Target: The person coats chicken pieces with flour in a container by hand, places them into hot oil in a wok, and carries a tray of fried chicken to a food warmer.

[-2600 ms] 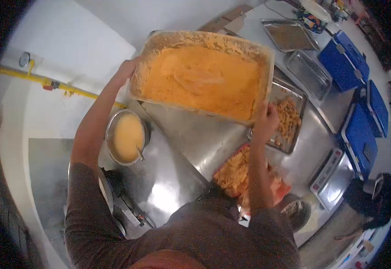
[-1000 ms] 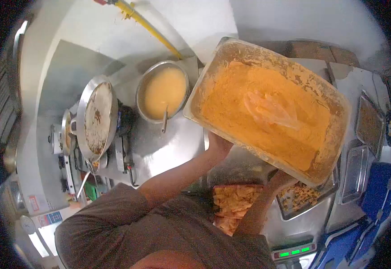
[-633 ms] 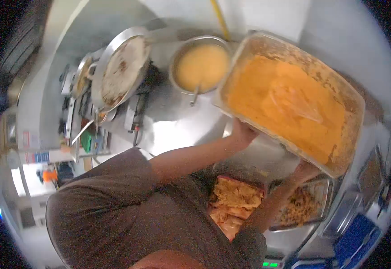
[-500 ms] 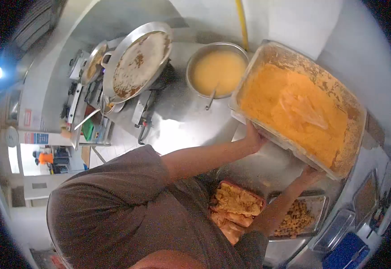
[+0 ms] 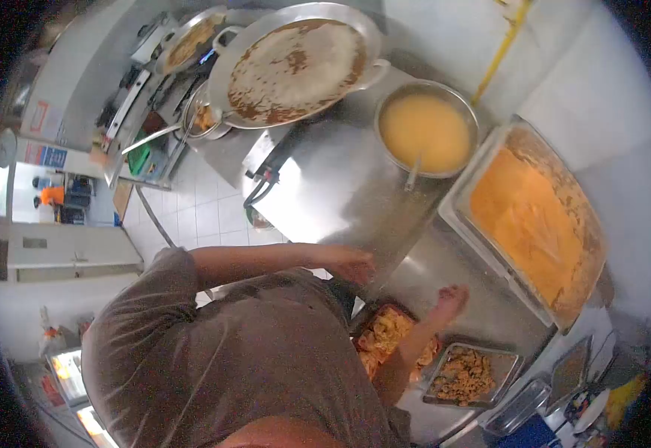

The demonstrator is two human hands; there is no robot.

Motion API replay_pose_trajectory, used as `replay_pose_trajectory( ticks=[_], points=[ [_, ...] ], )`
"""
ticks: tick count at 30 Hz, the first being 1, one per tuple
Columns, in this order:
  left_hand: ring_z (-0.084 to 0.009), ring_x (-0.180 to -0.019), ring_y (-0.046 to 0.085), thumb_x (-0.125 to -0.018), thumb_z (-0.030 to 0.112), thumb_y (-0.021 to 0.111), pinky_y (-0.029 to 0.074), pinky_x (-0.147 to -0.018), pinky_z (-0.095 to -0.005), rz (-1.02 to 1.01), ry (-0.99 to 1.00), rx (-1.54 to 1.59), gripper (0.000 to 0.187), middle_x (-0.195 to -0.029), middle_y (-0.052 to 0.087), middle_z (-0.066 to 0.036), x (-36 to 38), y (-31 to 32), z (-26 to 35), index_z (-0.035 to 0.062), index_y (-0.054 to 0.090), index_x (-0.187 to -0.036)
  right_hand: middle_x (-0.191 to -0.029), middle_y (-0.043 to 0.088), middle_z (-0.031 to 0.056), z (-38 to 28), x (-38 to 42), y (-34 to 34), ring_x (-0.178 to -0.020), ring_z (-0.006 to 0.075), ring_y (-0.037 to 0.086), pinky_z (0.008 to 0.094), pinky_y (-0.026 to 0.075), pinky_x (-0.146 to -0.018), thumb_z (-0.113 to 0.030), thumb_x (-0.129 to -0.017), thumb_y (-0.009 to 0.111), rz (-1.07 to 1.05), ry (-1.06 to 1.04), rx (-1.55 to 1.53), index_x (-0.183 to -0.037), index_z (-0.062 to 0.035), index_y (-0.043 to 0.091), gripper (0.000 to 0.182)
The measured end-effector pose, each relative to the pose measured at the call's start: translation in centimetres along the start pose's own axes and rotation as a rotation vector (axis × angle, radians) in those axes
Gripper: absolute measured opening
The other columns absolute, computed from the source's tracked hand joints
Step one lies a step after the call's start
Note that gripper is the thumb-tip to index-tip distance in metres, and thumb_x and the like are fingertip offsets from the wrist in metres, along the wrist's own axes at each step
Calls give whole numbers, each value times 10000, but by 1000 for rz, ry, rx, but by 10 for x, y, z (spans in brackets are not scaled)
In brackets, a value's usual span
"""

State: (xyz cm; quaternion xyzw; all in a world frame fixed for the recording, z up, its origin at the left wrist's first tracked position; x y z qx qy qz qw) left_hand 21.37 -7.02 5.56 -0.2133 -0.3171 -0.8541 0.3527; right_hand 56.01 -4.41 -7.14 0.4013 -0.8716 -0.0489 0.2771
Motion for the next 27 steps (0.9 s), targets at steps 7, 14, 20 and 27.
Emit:
replay_pose_trajectory(
  ticks=[7,14,20,27],
  points=[
    [-243,-1072,561,-929,469,461,445,-889,-394,777,-81,39,538,-1183,560,-114,215,-180,-116,72,464,-1293,-717,593,52,125,203,169,-574,122,530,264,444,-519,-242,-923,569,-463,250,449,-979,-31,599,220],
    [-163,-907,581,-939,409,493,455,-755,-310,914,156,353,447,-1018,622,-78,362,-297,-274,33,526,-1178,-753,641,59,237,374,381,-574,69,530,210,433,-505,-211,-953,526,-970,145,758,-956,-19,637,222],
    [-154,-860,607,-940,386,520,466,-759,-271,1313,217,408,422,-970,648,-78,538,-321,-410,2,566,-1110,-945,651,143,433,573,613,-805,249,659,371,558,-716,-233,-913,584,-1209,617,498,-1201,-48,535,345],
    [-188,-910,613,-932,432,492,452,-728,-325,1673,136,1074,416,-1016,637,-80,668,-235,-630,87,535,-1160,-823,583,88,590,612,771,-706,244,597,403,518,-649,-242,-885,610,-675,641,314,-1086,-97,481,280]
  ],
)
Point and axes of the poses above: each hand's wrist, its own x-axis away from the middle knuckle, its own y-axis out of the palm, z = x × y, the point moved 9 cm from there along -x, towards the middle knuckle
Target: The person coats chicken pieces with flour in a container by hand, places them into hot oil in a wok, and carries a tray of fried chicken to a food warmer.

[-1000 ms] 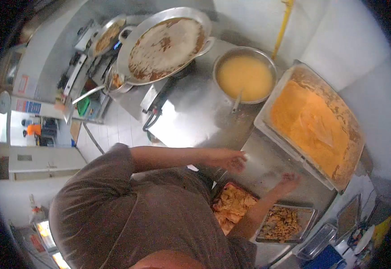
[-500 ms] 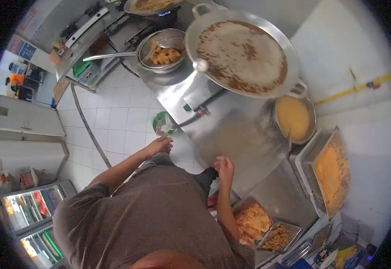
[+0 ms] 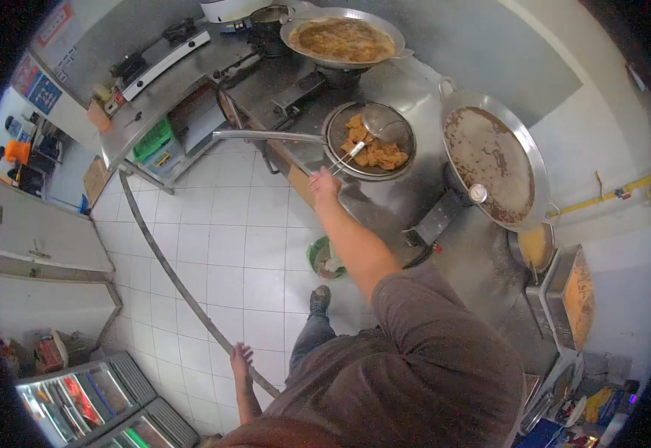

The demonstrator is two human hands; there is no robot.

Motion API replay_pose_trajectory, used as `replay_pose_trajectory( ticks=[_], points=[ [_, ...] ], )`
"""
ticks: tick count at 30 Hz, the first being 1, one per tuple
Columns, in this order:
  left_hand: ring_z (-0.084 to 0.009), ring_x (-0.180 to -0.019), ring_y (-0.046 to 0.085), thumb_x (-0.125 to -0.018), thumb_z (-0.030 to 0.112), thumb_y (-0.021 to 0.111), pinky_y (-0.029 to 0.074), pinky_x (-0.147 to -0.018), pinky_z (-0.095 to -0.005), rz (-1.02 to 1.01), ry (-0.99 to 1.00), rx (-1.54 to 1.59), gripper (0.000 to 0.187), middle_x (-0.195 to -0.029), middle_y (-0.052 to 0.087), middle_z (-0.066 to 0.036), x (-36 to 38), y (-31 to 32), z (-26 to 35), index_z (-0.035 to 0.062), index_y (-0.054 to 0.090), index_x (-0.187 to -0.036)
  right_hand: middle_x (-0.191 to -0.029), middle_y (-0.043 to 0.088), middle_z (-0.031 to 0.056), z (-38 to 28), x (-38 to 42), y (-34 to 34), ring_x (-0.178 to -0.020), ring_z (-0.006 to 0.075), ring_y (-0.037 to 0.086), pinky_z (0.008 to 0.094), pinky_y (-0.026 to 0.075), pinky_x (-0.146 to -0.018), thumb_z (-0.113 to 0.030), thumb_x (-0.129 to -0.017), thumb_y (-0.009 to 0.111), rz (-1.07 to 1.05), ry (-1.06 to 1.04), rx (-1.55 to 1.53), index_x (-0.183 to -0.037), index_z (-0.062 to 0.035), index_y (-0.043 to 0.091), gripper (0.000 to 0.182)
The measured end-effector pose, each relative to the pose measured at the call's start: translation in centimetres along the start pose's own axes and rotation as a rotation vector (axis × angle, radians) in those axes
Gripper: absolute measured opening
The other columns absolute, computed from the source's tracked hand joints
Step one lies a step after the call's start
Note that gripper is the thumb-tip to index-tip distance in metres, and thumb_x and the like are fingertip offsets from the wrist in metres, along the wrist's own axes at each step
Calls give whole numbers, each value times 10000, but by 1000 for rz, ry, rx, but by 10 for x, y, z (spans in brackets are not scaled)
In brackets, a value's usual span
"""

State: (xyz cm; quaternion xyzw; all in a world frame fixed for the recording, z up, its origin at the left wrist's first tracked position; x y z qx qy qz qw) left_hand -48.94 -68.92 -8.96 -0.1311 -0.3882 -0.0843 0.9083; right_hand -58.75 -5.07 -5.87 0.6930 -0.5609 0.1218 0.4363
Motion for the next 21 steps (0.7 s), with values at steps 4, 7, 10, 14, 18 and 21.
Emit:
replay_pose_trajectory(
  ticks=[4,7,10,14,18,21],
  points=[
    [-196,-915,610,-906,463,493,451,-741,-369,83,-94,53,440,-1040,629,-75,-4,-38,-23,108,541,-1161,-801,578,93,-62,28,-35,-651,215,581,360,480,-581,-192,-837,642,486,-612,318,-965,-60,529,216],
    [-205,-943,608,-898,466,498,446,-766,-372,-20,-88,116,443,-1058,623,-76,-12,-9,-1,117,542,-1169,-847,613,116,-128,41,-81,-689,206,599,337,476,-625,-149,-771,685,578,-934,788,-974,-2,571,275],
    [-214,-975,602,-926,428,493,441,-793,-365,-213,23,2,411,-1077,624,-79,-22,49,56,103,538,-1173,-881,641,124,-186,86,-121,-716,201,605,323,475,-664,-147,-758,708,458,-945,959,-990,17,612,300],
    [-211,-975,601,-940,414,491,441,-792,-362,-369,154,-139,399,-1080,625,-84,-37,121,118,92,540,-1170,-792,618,44,-258,217,-136,-645,124,555,274,440,-594,-182,-841,668,224,-984,963,-1028,-37,637,239],
    [-221,-973,602,-945,408,488,440,-806,-354,-475,230,-259,395,-1091,622,-103,-46,188,169,86,540,-1169,-700,519,-37,-318,277,-200,-560,34,436,195,318,-497,-231,-917,592,123,-888,833,-1131,-96,610,253],
    [-266,-1061,586,-943,452,449,441,-870,-407,-549,277,-389,460,-1161,599,-138,-32,232,194,81,509,-1207,-650,467,-51,-397,321,-243,-542,29,394,196,309,-495,-267,-942,560,240,-862,842,-1196,-111,587,300]
  ],
)
Point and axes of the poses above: each hand's wrist, its own x-axis away from the middle knuckle, its own y-axis out of the palm, z = x × y, the point moved 9 cm from there along -x, towards the middle knuckle
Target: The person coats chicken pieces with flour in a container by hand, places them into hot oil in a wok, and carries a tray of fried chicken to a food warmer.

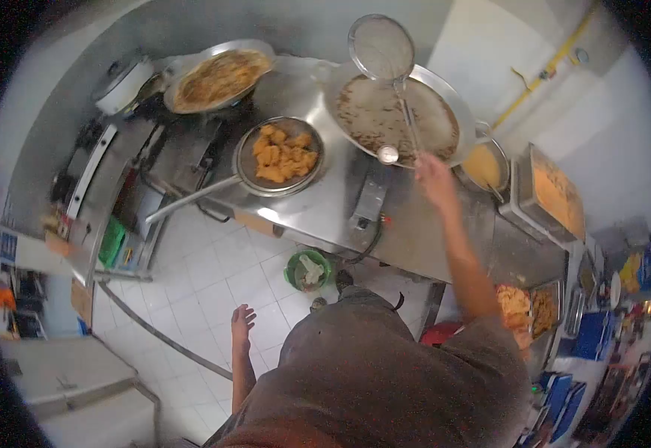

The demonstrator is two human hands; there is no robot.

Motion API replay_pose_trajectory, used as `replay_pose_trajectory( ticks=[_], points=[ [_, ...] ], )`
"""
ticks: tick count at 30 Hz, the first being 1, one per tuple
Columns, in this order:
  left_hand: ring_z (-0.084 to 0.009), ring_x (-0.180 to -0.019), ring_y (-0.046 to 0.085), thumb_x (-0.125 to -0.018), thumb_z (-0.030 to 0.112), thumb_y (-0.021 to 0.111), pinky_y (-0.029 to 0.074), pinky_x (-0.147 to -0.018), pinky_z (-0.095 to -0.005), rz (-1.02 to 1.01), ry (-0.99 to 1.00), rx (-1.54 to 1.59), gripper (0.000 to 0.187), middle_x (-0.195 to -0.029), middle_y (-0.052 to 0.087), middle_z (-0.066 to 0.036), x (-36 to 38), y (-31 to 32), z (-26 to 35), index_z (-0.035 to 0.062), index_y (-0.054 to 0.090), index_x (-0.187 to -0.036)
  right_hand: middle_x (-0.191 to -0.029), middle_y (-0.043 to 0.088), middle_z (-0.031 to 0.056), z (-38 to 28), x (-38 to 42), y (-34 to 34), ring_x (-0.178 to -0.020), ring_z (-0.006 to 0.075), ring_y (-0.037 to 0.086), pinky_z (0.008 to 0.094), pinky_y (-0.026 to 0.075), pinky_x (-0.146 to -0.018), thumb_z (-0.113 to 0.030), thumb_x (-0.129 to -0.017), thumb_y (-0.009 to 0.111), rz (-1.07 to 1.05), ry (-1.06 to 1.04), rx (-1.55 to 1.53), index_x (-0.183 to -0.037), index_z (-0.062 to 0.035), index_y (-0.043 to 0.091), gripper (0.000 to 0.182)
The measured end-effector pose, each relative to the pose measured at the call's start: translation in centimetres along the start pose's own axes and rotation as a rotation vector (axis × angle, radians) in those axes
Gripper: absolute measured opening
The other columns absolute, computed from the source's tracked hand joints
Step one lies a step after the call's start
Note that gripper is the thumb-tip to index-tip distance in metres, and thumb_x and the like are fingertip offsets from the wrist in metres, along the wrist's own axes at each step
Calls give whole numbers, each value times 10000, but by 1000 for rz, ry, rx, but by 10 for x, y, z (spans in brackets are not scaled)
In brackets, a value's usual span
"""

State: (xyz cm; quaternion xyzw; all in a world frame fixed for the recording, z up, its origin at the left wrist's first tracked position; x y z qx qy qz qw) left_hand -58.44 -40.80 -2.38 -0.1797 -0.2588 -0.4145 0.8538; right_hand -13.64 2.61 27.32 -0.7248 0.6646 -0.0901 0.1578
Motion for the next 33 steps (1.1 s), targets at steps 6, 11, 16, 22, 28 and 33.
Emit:
replay_pose_trajectory(
  ticks=[6,11,16,22,28,33],
  points=[
    [-260,-1037,596,-944,443,462,449,-843,-407,-113,-46,-64,449,-1144,605,-137,-38,47,8,82,510,-1206,-692,577,105,2,-95,-192,-654,238,575,358,466,-637,-283,-946,509,177,-190,659,-1273,-140,536,357],
    [-228,-925,623,-924,476,481,464,-747,-386,-83,-277,-162,463,-1067,629,-106,-63,25,-95,90,518,-1177,-1096,617,253,3,-134,-217,-997,394,616,423,490,-814,-123,-924,445,-45,-28,1161,-1282,-61,515,370],
    [-216,-815,625,-916,460,497,454,-665,-403,-88,-575,-155,432,-1007,646,-81,-50,-35,-224,94,530,-1141,-761,625,128,57,-132,-177,-577,232,590,343,469,-502,-87,-912,418,-233,166,962,-1257,-72,560,373],
    [-211,-784,629,-925,432,508,454,-621,-377,-148,-630,-346,401,-952,649,-82,-46,-90,-213,90,529,-1133,-633,478,3,50,-127,-58,-417,66,367,224,280,-323,-108,-941,409,-360,501,511,-1331,-120,487,398],
    [-197,-766,632,-930,419,512,452,-585,-348,-123,-398,-79,394,-891,645,-81,-166,-192,-171,85,513,-1139,-616,426,8,23,-141,77,-406,46,301,194,203,-291,-46,-929,349,-112,689,-189,-1228,-102,478,330],
    [-179,-743,622,-932,417,515,440,-564,-316,-21,-341,-48,393,-914,643,-78,-216,-290,-106,96,497,-1158,-616,405,3,23,-173,150,-394,42,250,178,178,-303,-74,-946,336,185,651,-540,-988,-118,470,147]
  ],
)
Point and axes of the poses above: each hand's wrist, its own x-axis away from the middle knuckle, its own y-axis out of the palm, z = x × y, the point moved 9 cm from there along -x, towards the middle knuckle
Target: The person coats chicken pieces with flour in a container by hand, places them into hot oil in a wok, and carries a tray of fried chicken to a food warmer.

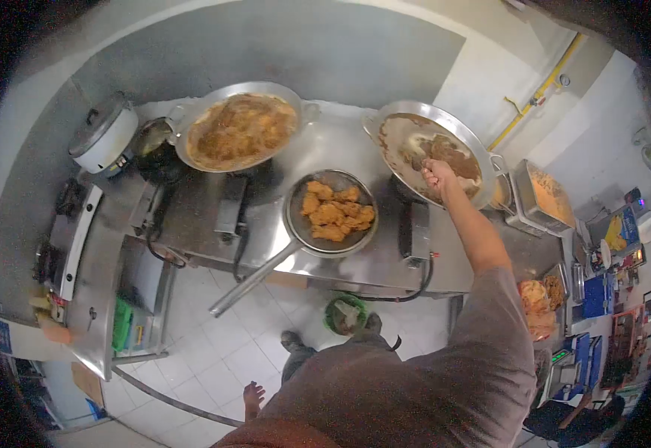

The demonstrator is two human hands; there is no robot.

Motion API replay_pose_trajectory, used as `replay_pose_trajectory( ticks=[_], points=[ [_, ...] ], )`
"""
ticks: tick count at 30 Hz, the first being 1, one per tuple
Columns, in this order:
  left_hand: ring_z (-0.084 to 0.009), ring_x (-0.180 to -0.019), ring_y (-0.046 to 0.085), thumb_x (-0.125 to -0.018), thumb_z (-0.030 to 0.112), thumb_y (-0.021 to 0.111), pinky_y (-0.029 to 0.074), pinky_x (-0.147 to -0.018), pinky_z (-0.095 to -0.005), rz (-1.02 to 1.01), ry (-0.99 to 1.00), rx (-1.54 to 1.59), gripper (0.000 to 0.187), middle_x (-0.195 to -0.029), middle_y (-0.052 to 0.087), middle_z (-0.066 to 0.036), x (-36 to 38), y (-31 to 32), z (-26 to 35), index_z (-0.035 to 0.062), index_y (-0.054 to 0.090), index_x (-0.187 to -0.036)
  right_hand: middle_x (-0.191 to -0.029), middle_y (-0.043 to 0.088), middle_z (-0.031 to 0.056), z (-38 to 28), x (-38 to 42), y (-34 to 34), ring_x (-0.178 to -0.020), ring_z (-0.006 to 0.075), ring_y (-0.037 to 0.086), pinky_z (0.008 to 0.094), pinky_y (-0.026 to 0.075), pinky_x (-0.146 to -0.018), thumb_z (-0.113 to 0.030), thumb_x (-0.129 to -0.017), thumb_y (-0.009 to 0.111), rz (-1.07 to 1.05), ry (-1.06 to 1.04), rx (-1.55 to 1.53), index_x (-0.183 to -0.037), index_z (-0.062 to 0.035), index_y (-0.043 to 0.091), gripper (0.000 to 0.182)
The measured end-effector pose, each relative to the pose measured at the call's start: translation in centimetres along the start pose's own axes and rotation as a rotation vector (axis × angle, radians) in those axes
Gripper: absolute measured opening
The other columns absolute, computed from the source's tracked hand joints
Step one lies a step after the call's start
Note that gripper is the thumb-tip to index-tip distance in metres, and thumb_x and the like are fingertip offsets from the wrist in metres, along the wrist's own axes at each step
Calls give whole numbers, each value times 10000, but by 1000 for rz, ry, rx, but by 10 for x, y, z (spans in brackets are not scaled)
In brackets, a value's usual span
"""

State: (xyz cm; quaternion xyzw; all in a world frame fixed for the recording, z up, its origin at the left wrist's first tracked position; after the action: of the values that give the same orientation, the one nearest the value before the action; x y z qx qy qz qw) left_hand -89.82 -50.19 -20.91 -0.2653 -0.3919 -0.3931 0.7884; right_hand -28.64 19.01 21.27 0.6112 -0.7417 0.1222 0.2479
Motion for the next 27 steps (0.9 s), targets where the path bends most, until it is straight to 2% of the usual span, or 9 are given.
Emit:
replay_pose_trajectory(
  ticks=[1,4,7,10,12,16,21,24,27],
  points=[
    [-177,-739,620,-935,403,512,437,-560,-312,24,19,4,375,-914,642,-78,5,-23,17,100,500,-1157,-627,434,15,5,-29,3,-389,55,272,195,193,-306,-99,-956,324,-40,-30,-46,-948,-92,475,152],
    [-171,-732,617,-945,364,502,430,-551,-302,105,84,21,328,-914,641,-75,11,-80,70,112,507,-1154,-626,451,40,8,-65,22,-396,65,299,192,197,-299,-104,-954,345,138,-58,-141,-1112,-91,467,200],
    [-172,-765,620,-953,339,481,429,-571,-304,157,198,14,291,-932,637,-55,19,-134,112,125,520,-1147,-649,491,81,-2,-93,18,-395,98,348,253,222,-324,-98,-934,397,312,-266,-107,-901,0,506,150],
    [-181,-853,615,-951,364,485,443,-647,-310,176,259,55,317,-996,628,-57,41,-157,174,126,526,-1157,-645,488,95,-8,-89,22,-404,102,361,252,223,-331,-105,-922,441,292,-362,-190,-903,-3,507,123],
    [-188,-913,603,-949,382,493,450,-718,-322,132,362,24,354,-1043,615,-64,60,-150,233,118,524,-1183,-643,479,75,-8,-57,28,-408,86,353,225,218,-328,-82,-921,400,279,-319,-149,-1092,-16,515,217],
    [-212,-1019,577,-958,399,487,443,-862,-345,-43,596,-66,429,-1123,595,-87,113,-86,372,77,509,-1240,-652,477,65,-4,-7,32,-410,78,340,208,220,-326,-66,-922,364,272,-270,-131,-1335,-40,438,421],
    [-241,-1062,570,-953,365,506,436,-911,-359,-321,955,-487,440,-1156,587,-134,194,44,518,18,516,-1222,-641,476,49,9,19,16,-393,78,305,209,206,-311,-99,-945,331,206,-282,-21,-1331,-47,438,403],
    [-312,-1098,555,-920,366,552,422,-945,-411,-267,1317,-1197,477,-1187,575,-181,272,131,559,2,509,-1225,-618,471,34,18,52,13,-384,78,312,210,200,-305,-108,-949,338,194,-321,-17,-1322,-62,453,393],
    [-379,-1128,525,-878,407,592,402,-977,-457,-284,1204,-1426,548,-1232,545,-201,303,206,555,-2,502,-1231,-643,506,44,24,80,12,-389,77,341,213,213,-319,-90,-951,361,124,-315,8,-1350,-66,434,407]
  ],
)
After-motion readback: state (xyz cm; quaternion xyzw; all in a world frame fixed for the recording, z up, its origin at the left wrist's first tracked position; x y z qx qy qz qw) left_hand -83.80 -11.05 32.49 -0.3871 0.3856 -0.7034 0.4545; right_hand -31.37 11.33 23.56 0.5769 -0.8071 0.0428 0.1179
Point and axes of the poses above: each hand's wrist, its own x-axis away from the middle knuckle, its own y-axis out of the palm, z = x × y, the point moved 9 cm from there along -x, towards the middle knuckle
